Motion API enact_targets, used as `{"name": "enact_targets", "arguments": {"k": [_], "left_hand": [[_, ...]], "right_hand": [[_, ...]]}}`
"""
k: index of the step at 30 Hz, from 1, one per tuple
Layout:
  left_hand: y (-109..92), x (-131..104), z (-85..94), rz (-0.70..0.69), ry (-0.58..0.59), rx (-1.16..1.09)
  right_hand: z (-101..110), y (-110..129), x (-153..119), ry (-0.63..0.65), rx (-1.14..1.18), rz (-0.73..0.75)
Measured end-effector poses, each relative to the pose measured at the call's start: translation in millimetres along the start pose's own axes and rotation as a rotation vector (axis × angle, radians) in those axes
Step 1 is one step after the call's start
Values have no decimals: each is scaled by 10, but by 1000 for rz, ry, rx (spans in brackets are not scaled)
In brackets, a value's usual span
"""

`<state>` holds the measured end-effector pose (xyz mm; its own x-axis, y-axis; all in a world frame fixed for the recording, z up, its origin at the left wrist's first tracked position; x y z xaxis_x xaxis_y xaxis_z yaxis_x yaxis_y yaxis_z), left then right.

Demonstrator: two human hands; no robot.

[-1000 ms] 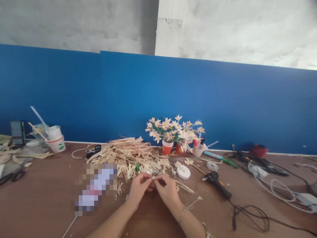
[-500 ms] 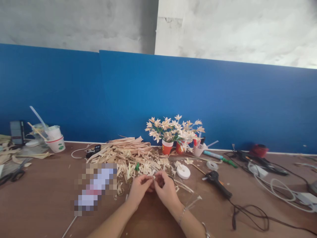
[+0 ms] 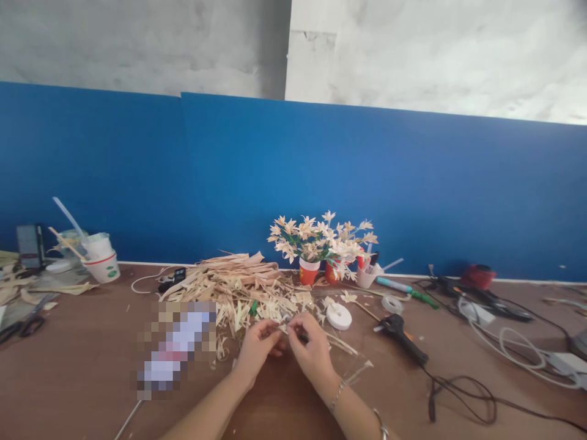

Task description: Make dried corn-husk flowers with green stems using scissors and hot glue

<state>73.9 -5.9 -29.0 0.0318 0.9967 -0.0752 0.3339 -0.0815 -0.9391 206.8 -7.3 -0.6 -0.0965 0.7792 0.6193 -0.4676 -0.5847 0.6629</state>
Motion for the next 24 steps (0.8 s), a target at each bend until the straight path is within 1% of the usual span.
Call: {"name": "enact_targets", "arguments": {"k": [2,6,14,24], "left_hand": [[13,9,5,-4,6,12],[20,14,5,-12,28,34],[25,9,-1,0,26,56],[13,3,-17,14,39,94]], "right_hand": [[3,16,1,7,3,32],[-10,8,-6,29,-18,31],[-2,-12,18,13,34,127],[0,-13,12,4,22,128]]}}
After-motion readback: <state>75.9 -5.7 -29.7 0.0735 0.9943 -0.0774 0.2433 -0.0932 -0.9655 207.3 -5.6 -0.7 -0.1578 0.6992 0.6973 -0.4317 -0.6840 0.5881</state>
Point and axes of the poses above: each hand's wrist, its own x-axis towards the middle knuckle, its own z-axis out of the back of the hand, y = z × x, the point moved 2 cm from there along x, towards the middle knuckle, and after that the axes turned 3 degrees about -x, right-handed, at the moved point
